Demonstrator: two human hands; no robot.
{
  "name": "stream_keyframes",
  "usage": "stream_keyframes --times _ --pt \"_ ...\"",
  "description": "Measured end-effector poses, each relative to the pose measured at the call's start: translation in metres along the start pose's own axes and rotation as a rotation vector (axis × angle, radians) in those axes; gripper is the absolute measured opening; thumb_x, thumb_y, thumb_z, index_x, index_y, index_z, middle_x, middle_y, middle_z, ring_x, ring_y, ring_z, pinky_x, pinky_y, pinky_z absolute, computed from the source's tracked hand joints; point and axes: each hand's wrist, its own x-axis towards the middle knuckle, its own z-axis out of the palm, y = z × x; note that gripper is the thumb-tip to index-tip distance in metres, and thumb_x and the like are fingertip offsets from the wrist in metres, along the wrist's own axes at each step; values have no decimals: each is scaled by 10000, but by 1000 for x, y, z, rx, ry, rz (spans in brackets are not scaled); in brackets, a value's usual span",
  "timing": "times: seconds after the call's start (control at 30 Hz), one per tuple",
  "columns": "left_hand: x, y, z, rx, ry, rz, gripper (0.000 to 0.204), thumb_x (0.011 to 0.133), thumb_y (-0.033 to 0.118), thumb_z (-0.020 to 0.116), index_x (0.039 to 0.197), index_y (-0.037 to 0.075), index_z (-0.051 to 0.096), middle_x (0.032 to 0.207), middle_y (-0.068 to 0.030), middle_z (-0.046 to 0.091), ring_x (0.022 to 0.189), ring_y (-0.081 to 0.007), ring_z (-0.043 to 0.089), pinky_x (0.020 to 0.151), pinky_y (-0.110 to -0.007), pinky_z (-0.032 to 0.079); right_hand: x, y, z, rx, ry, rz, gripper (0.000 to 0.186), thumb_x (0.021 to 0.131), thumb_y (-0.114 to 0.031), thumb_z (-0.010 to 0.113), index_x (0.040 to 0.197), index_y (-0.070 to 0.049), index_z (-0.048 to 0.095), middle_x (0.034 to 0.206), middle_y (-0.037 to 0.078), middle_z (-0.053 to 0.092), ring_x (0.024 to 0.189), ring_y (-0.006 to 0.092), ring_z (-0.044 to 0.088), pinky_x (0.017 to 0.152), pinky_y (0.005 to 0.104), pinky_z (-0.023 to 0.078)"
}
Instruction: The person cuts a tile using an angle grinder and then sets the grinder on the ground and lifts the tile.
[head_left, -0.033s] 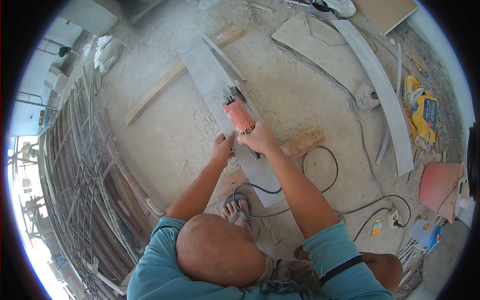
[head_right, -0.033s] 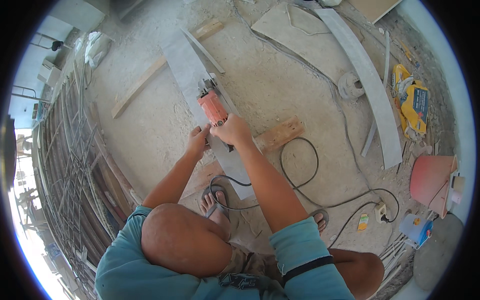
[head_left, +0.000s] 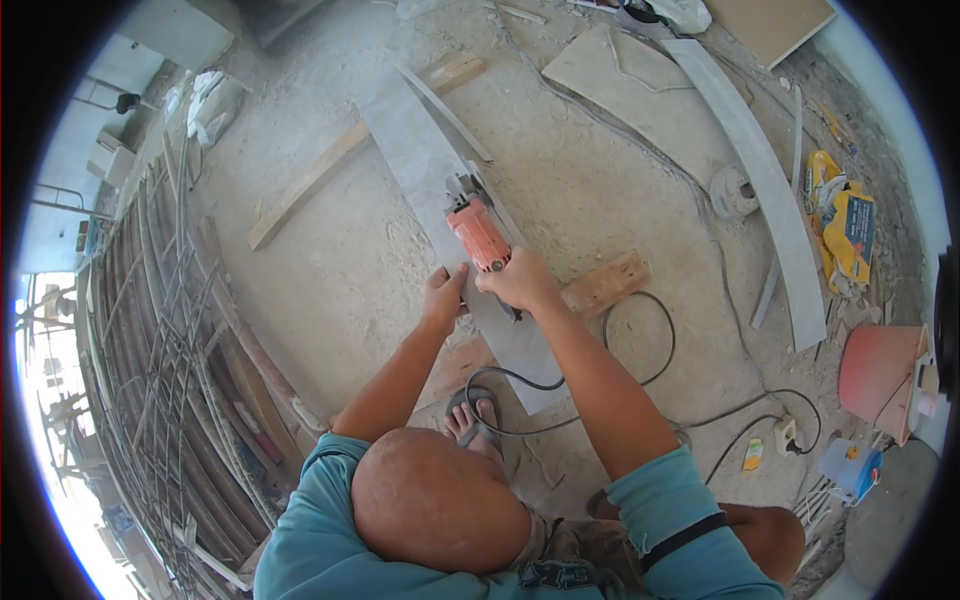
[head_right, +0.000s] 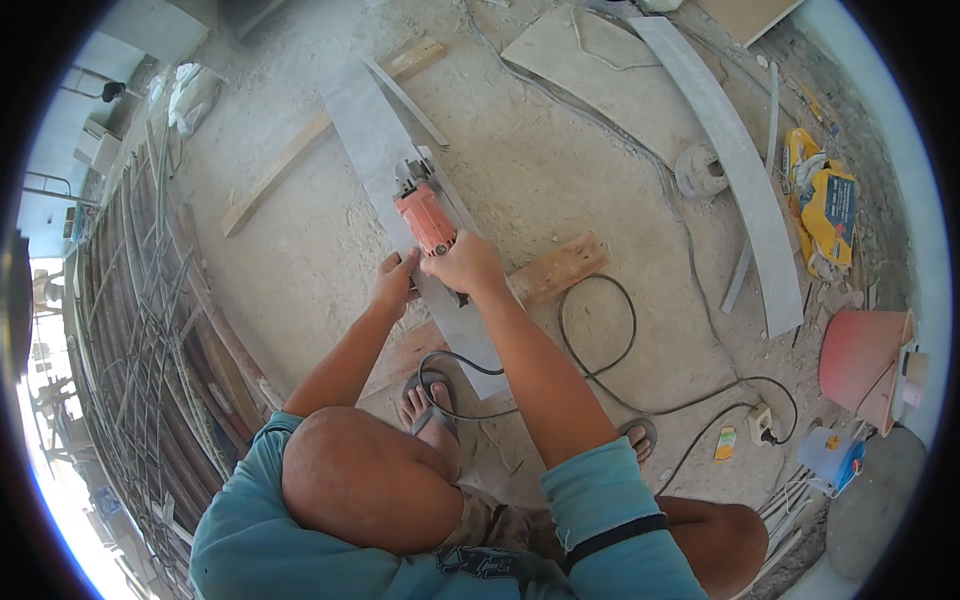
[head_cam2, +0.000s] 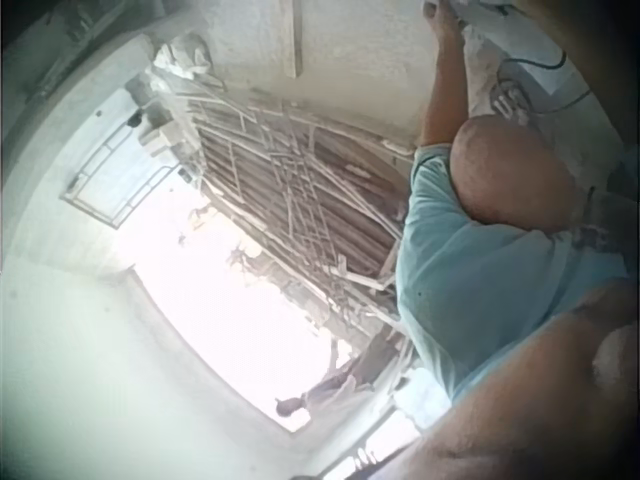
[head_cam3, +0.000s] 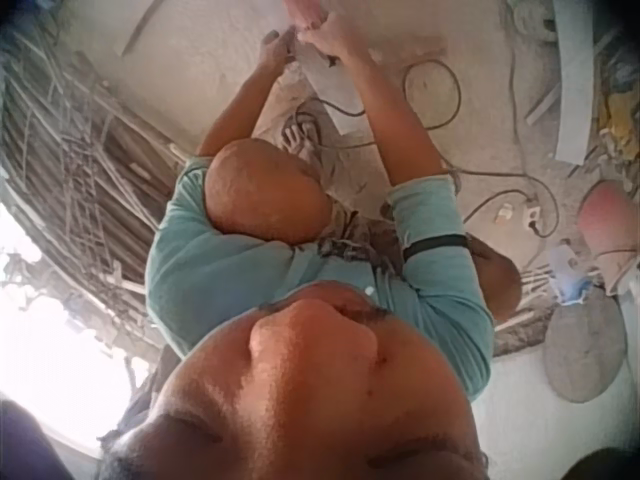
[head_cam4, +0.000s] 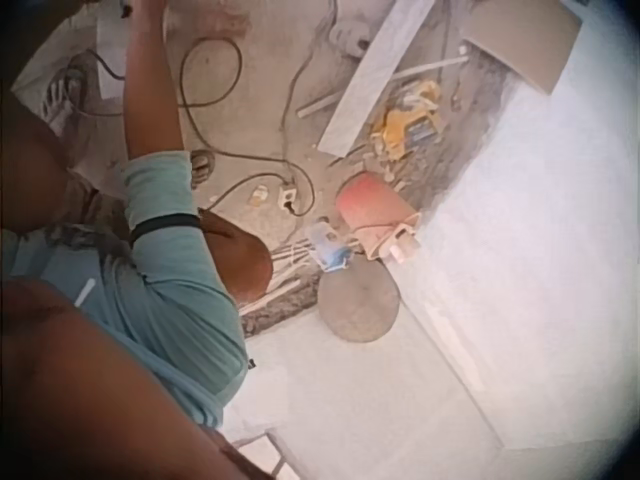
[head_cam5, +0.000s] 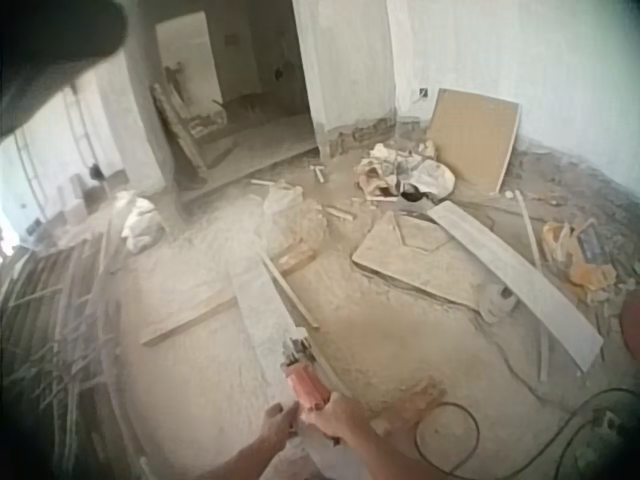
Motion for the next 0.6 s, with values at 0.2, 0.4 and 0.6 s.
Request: stream_keyframes --times 0.2,0.4,0.6 --pt "0 2 1 2 12 10 319 971 334 578 1103 43 578 964 -73 655 817 -185 655 684 -386 577 -9 8 0 -1 11 -18 572 637 -361 744 1021 53 651 995 244 686 957 376 670 822 413 525" --pt "1 0 2 12 11 5 316 966 337 585 1089 46 577 945 -69 654 787 -182 654 657 -375 572 3 -6 -6 -5 -33 32 578 635 -358 739 1024 60 650 979 251 686 945 372 675 811 413 529" --pt "0 -1 1 -23 -4 4 314 966 340 584 1090 52 573 942 -66 657 781 -175 653 647 -370 570 -6 5 -1 -3 -31 9 573 631 -354 741 1019 58 651 969 249 688 937 371 678 806 415 529"
